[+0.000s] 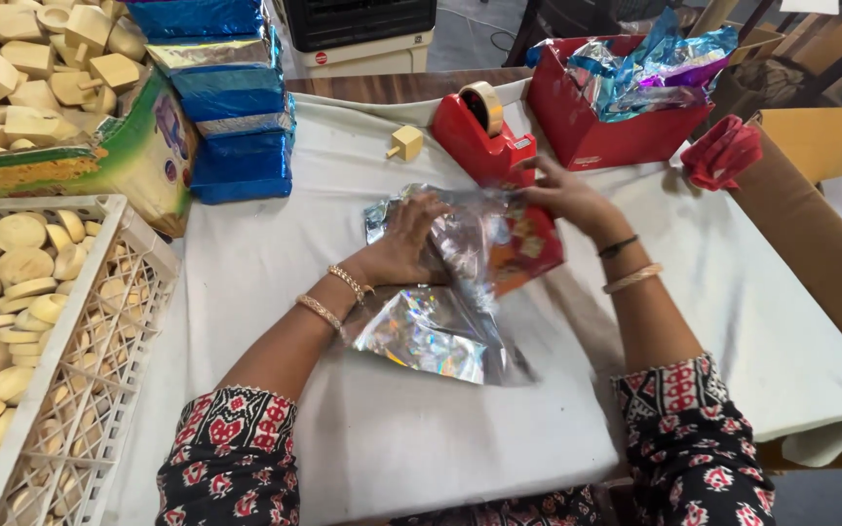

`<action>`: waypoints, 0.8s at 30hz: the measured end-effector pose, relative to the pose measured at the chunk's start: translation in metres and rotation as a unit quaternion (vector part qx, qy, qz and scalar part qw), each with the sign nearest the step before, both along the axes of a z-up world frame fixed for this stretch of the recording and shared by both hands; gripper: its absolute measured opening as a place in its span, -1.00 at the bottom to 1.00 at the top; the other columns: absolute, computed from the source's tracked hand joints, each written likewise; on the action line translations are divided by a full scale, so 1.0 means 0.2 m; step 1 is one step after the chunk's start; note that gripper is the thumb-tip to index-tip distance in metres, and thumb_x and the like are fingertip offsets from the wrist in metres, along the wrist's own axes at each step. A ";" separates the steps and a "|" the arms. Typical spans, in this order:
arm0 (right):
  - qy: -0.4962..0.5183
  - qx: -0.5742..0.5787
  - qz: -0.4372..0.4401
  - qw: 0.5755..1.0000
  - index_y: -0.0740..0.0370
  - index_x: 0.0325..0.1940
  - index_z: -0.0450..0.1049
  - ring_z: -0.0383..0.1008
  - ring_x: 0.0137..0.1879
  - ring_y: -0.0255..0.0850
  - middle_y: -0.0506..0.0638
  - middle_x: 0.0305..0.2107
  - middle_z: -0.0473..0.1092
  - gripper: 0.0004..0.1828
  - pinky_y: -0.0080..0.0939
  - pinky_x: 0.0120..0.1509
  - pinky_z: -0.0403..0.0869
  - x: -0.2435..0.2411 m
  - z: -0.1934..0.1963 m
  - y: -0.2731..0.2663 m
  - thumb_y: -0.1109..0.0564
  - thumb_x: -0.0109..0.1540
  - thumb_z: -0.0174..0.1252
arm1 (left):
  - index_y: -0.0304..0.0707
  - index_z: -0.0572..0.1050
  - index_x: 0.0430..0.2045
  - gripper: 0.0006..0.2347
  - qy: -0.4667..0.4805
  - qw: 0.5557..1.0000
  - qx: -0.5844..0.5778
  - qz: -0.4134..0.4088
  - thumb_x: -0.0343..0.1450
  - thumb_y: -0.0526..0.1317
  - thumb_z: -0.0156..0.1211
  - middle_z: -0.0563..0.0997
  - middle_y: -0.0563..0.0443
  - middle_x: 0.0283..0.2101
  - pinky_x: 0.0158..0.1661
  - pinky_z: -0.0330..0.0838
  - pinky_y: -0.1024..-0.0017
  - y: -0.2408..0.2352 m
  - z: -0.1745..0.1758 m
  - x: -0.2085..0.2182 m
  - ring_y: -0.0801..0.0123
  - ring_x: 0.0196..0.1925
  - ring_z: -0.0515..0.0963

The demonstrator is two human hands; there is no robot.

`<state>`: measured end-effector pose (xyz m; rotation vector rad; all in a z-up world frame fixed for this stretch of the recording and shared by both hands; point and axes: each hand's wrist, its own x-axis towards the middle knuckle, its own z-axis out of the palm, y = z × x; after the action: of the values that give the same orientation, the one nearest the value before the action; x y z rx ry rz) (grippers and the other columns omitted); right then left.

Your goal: The person places several small, light-colored wooden blocks into a small white box. They then close the box and wrap it in a sheet of shiny, iridescent blue foil. The person folds the foil around the box and secures the edges with clear adhesive tape.

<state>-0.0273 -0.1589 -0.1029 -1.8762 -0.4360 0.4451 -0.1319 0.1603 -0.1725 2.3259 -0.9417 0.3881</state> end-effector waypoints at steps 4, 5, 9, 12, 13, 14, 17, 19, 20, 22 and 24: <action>-0.137 -0.102 -0.074 0.982 0.10 0.29 0.33 0.55 0.00 -0.16 0.11 -0.06 0.51 -0.44 -0.14 0.02 0.57 -0.06 0.21 -0.14 0.13 0.21 0.26 | 0.00 0.07 0.38 -0.09 0.025 0.996 0.084 0.022 0.15 0.18 0.46 0.01 -0.29 0.44 0.41 -0.28 -0.28 -0.05 0.01 -0.03 -0.32 0.54 -0.14; -0.209 -0.080 -0.089 0.971 0.13 0.29 0.32 0.57 0.01 -0.15 0.13 -0.03 0.51 -0.45 -0.15 0.06 0.58 -0.07 0.23 -0.17 0.16 0.23 0.28 | 0.03 0.12 0.35 -0.12 0.036 0.992 0.117 0.040 0.16 0.23 0.44 0.00 -0.28 0.45 0.37 -0.32 -0.35 -0.06 -0.01 -0.04 -0.34 0.52 -0.17; -0.308 0.013 -0.109 0.945 0.17 0.36 0.23 0.61 0.08 -0.17 0.15 0.01 0.52 -0.41 -0.17 0.15 0.61 -0.32 0.51 -0.10 0.23 0.28 0.26 | 0.04 0.23 0.33 -0.17 0.044 0.981 0.171 0.085 0.18 0.33 0.35 0.04 -0.26 0.45 0.30 -0.39 -0.51 -0.10 -0.08 -0.01 -0.33 0.51 -0.20; -0.334 0.094 -0.065 0.935 0.18 0.42 0.19 0.61 0.14 -0.18 0.15 0.06 0.51 -0.40 -0.15 0.21 0.63 -0.47 0.54 0.04 0.27 0.33 0.25 | 0.01 0.18 0.36 -0.11 0.078 0.971 0.191 0.123 0.16 0.38 0.29 0.07 -0.25 0.44 0.31 -0.29 -0.51 -0.17 -0.01 -0.03 -0.30 0.51 -0.12; -0.333 0.095 -0.065 0.936 0.18 0.42 0.19 0.61 0.14 -0.18 0.15 0.06 0.51 -0.40 -0.15 0.21 0.63 -0.50 0.54 0.09 0.27 0.33 0.25 | 0.01 0.18 0.36 -0.11 0.080 0.970 0.192 0.123 0.16 0.38 0.29 0.07 -0.25 0.44 0.31 -0.29 -0.51 -0.17 -0.01 -0.03 -0.30 0.51 -0.12; -0.334 0.087 -0.047 0.937 0.18 0.42 0.18 0.59 0.08 -0.18 0.14 0.02 0.52 -0.37 -0.14 0.15 0.60 -0.54 0.54 0.14 0.28 0.32 0.26 | -0.03 0.13 0.38 -0.07 0.090 0.967 0.195 0.137 0.16 0.39 0.29 0.07 -0.27 0.43 0.31 -0.25 -0.50 -0.17 -0.01 -0.03 -0.30 0.50 -0.09; -0.346 0.030 -0.023 0.938 0.16 0.41 0.16 0.58 -0.07 -0.18 0.13 -0.11 0.54 -0.32 -0.13 -0.02 0.56 -0.66 0.55 0.26 0.27 0.27 0.29 | -0.11 0.03 0.41 -0.02 0.083 0.970 0.180 0.144 0.18 0.39 0.30 0.06 -0.34 0.41 0.27 -0.20 -0.50 -0.15 -0.11 0.03 -0.36 0.46 -0.06; -0.356 -0.018 -0.016 0.934 0.14 0.40 0.15 0.59 -0.16 -0.18 0.12 -0.19 0.55 -0.29 -0.12 -0.11 0.55 -0.69 0.54 0.31 0.25 0.23 0.31 | -0.15 -0.01 0.43 -0.01 0.064 0.975 0.161 0.139 0.20 0.37 0.31 0.05 -0.39 0.40 0.25 -0.19 -0.50 -0.14 -0.15 0.06 -0.41 0.44 -0.06; -0.371 -0.048 -0.014 0.927 0.13 0.39 0.15 0.61 -0.19 -0.13 0.14 -0.23 0.54 -0.28 -0.10 -0.13 0.57 -0.69 0.53 0.31 0.23 0.21 0.33 | -0.18 -0.03 0.42 0.02 0.059 0.980 0.133 0.136 0.16 0.33 0.36 0.03 -0.40 0.39 0.24 -0.20 -0.47 -0.14 -0.13 0.05 -0.43 0.42 -0.07; -0.388 -0.077 -0.011 0.918 0.12 0.38 0.14 0.64 -0.22 -0.08 0.16 -0.28 0.54 -0.26 -0.08 -0.15 0.58 -0.67 0.52 0.31 0.20 0.20 0.35 | -0.21 -0.04 0.41 0.05 0.053 0.984 0.106 0.135 0.12 0.28 0.41 0.02 -0.41 0.39 0.24 -0.20 -0.44 -0.13 -0.09 0.05 -0.45 0.41 -0.09; -0.422 -0.122 -0.036 0.898 0.13 0.36 0.14 0.63 -0.24 0.04 0.20 -0.30 0.53 -0.27 -0.02 -0.16 0.57 -0.63 0.49 0.30 0.17 0.19 0.35 | -0.24 0.08 0.30 0.01 0.080 0.984 0.087 0.134 0.02 0.17 0.56 0.06 -0.41 0.32 0.31 -0.22 -0.36 -0.12 -0.04 0.04 -0.46 0.40 -0.09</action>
<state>-0.1527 -0.0982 -0.0046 -2.2661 -0.9072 -0.4274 -0.1240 0.1372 -0.1799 2.6084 -0.6071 0.2287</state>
